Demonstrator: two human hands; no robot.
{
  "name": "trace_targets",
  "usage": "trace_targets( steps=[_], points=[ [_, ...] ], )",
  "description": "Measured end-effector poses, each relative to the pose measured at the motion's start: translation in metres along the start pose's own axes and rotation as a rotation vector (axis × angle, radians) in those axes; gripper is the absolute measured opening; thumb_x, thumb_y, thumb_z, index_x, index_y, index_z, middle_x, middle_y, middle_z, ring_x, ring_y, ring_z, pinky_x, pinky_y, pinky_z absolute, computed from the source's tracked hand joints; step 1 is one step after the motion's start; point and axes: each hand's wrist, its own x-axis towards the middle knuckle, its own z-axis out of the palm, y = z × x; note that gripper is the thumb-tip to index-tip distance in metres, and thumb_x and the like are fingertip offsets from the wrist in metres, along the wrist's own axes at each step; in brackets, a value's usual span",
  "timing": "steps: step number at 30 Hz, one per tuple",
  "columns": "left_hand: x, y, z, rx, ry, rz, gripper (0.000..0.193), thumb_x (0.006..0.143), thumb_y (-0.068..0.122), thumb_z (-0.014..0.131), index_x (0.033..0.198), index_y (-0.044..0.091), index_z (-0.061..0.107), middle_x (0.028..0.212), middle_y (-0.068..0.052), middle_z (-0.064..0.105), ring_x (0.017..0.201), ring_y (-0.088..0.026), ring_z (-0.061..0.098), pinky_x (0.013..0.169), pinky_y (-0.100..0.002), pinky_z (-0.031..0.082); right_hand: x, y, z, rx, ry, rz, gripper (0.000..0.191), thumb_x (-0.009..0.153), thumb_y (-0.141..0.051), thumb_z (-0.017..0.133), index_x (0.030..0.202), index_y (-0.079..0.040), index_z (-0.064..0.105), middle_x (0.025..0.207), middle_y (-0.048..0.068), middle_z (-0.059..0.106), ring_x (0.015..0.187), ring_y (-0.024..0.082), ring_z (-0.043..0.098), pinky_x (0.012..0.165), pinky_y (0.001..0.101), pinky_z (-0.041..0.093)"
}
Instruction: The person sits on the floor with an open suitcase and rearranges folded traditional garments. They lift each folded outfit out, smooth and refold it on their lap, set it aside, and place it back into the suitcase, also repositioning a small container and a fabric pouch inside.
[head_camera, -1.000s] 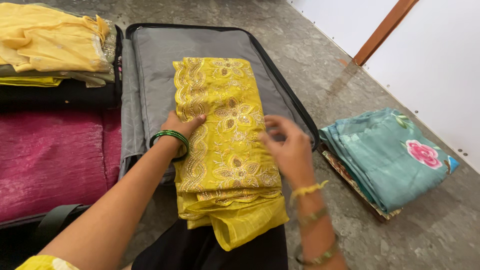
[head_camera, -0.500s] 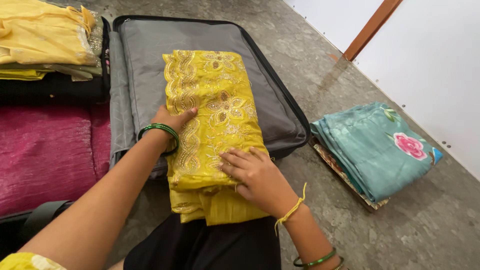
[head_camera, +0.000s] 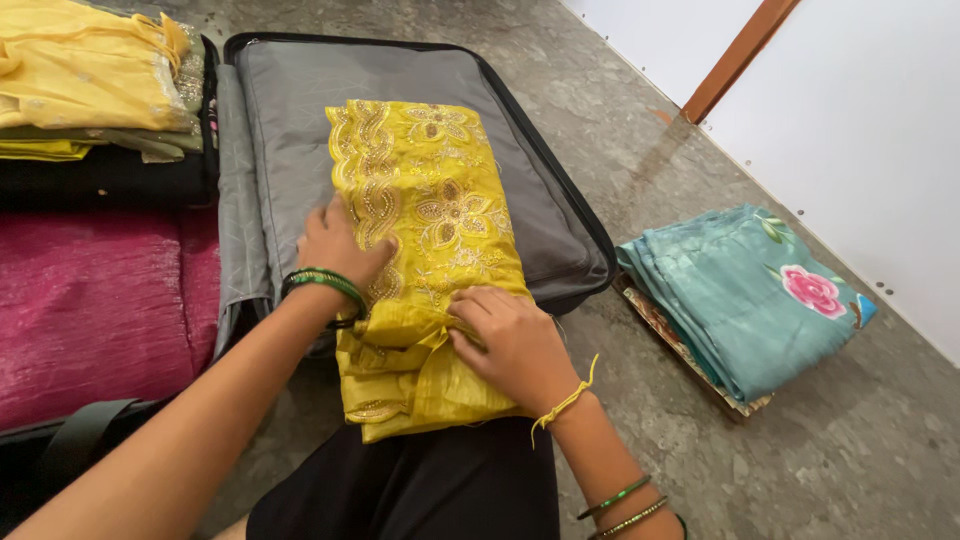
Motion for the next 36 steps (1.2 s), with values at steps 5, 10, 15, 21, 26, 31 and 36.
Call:
trace_targets(
  steps=[5, 10, 15, 21, 26, 31, 36],
  points=[
    [-0.037, 0.021, -0.046, -0.025, 0.099, 0.708, 0.072, 0.09, 0.042, 0.079, 0.145, 0.009, 0.046, 0.151, -0.025, 0.048, 0.14, -0.041, 0.048, 0.115, -0.046, 0.042, 0.003, 0.008, 0.006, 0.046, -0.064, 0.112, 0.024, 0.088, -0.025, 0.073, 0.104, -0.007, 0.07, 0.11, 0.006, 0.073, 0.104, 0.027, 0.069, 0.088, 0.0397, 0.054],
    [-0.074, 0.052, -0.078, -0.04, -0.528, 0.707, 0.09, 0.079, 0.041, 0.078, 0.155, 0.02, 0.036, 0.128, -0.017, 0.064, 0.117, -0.037, 0.063, 0.095, -0.045, 0.051, 0.006, 0.017, 0.007, 0.115, -0.136, 0.208, 0.031, 0.086, -0.033, 0.075, 0.105, -0.009, 0.071, 0.108, 0.008, 0.073, 0.102, 0.029, 0.068, 0.085, 0.0403, 0.054],
    [-0.086, 0.063, -0.08, 0.151, -0.513, 0.716, 0.08, 0.072, 0.023, 0.078, 0.145, 0.023, 0.047, 0.104, -0.014, 0.072, 0.096, -0.036, 0.069, 0.079, -0.049, 0.055, 0.006, 0.028, 0.002, 0.195, -0.242, 0.103, 0.044, 0.084, -0.036, 0.074, 0.117, -0.007, 0.069, 0.118, 0.011, 0.07, 0.11, 0.031, 0.066, 0.095, 0.041, 0.052],
    [-0.069, 0.069, -0.08, 0.122, -0.351, 0.794, 0.04, 0.067, 0.019, 0.075, 0.107, 0.024, 0.074, 0.098, -0.004, 0.074, 0.096, -0.031, 0.07, 0.078, -0.047, 0.055, 0.002, 0.025, -0.008, 0.208, -0.226, -0.098, 0.092, 0.069, -0.046, 0.089, 0.136, 0.003, 0.051, 0.129, 0.022, 0.06, 0.122, 0.039, 0.057, 0.098, 0.0464, 0.045],
    [-0.066, 0.082, -0.087, 0.03, -0.171, 0.879, 0.028, 0.071, 0.017, 0.074, 0.099, 0.02, 0.073, 0.095, -0.003, 0.072, 0.09, -0.031, 0.069, 0.073, -0.047, 0.054, 0.004, 0.015, -0.014, 0.145, -0.204, 0.286, 0.084, 0.069, -0.034, 0.086, 0.144, -0.014, 0.052, 0.116, 0.013, 0.068, 0.106, 0.033, 0.065, 0.087, 0.0429, 0.053],
    [-0.072, 0.088, -0.09, 0.001, -0.129, 0.864, 0.028, 0.073, 0.016, 0.073, 0.1, 0.018, 0.071, 0.095, -0.004, 0.071, 0.09, -0.03, 0.069, 0.075, -0.045, 0.054, 0.003, 0.01, -0.007, -0.059, -0.019, 0.319, 0.069, 0.07, -0.025, 0.083, 0.134, -0.018, 0.059, 0.104, 0.008, 0.071, 0.093, 0.03, 0.067, 0.075, 0.0443, 0.054],
    [-0.095, 0.068, -0.086, -0.148, 0.047, 1.041, 0.05, 0.082, 0.024, 0.076, 0.129, 0.008, 0.065, 0.134, -0.015, 0.059, 0.125, -0.036, 0.055, 0.103, -0.05, 0.045, -0.001, 0.006, 0.006, -0.08, 0.111, 0.348, 0.04, 0.076, -0.022, 0.082, 0.113, -0.018, 0.069, 0.099, 0.002, 0.074, 0.091, 0.028, 0.068, 0.076, 0.0424, 0.054]
  ],
)
